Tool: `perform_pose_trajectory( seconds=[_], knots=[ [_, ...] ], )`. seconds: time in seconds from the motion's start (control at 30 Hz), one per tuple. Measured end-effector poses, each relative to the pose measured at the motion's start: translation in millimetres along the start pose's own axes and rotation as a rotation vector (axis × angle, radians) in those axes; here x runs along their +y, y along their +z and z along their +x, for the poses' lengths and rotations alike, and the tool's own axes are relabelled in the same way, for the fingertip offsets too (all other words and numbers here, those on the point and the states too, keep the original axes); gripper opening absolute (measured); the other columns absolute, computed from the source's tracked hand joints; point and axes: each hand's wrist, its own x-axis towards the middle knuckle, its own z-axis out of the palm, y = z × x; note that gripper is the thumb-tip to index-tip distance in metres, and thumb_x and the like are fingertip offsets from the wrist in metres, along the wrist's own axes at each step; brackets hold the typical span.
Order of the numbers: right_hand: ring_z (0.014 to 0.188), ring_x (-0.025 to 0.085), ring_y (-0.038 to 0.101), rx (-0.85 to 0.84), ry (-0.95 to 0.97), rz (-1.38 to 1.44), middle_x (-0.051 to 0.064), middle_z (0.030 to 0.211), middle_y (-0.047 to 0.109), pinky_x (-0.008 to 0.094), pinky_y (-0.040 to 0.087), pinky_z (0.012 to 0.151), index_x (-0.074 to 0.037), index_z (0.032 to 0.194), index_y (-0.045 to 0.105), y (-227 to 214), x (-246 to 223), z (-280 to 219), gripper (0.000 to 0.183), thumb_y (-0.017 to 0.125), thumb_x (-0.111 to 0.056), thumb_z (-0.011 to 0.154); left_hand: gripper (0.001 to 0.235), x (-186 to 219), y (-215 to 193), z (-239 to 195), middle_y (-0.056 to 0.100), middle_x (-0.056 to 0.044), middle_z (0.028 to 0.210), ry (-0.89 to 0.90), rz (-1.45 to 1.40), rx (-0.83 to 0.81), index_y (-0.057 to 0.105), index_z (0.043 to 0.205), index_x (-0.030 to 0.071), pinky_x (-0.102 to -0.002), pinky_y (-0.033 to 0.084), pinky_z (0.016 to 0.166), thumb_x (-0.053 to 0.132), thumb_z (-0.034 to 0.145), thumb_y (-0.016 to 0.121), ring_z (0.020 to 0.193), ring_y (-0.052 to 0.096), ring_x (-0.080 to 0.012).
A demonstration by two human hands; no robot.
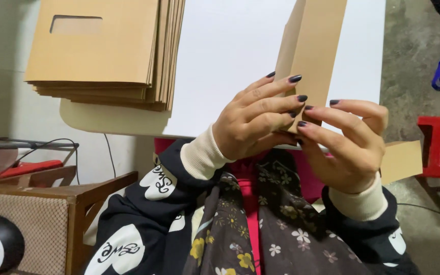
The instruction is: Folding and assembling a cardboard box from a flat cutout
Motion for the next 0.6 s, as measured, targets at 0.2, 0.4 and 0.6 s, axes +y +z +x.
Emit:
perform_pose_trajectory(
  seconds=[0.2,0.4,0.6],
  knots=[
    [0.089,0.034,0.057,0.104,-0.046,0.046,0.012,0.097,0.074,0.045,0.047,0.082,-0.006,0.087,0.077,13.0,-0.2,-0.8,0.010,0.078,-0.001,0.096,0.024,-2.7,0.2,-3.6,0.063,-0.015,0.136,-0.029,-0.061,0.007,0.063,0.115,0.006,-0.059,0.044,0.120,0.028,0.105,0.064,0.138,0.055,-0.0456],
    [0.094,0.033,0.049,0.023,-0.051,-0.018,0.011,0.099,0.069,0.046,0.042,0.085,-0.007,0.090,0.077,13.4,-2.3,8.7,0.008,0.083,-0.009,0.095,0.039,-5.4,6.2,-11.7,0.062,-0.011,0.139,-0.080,-0.108,0.071,0.050,0.134,0.008,-0.056,0.050,0.124,0.033,0.108,0.063,0.141,0.057,-0.0388],
    [0.085,0.030,0.054,0.064,-0.090,0.016,0.008,0.094,0.068,0.046,0.044,0.079,-0.007,0.089,0.079,18.8,0.9,3.6,0.009,0.075,-0.006,0.097,0.052,-4.3,10.5,-16.0,0.063,-0.010,0.141,-0.101,-0.042,0.070,0.043,0.141,0.010,-0.056,0.046,0.129,0.033,0.105,0.073,0.142,0.058,-0.0334]
  ],
)
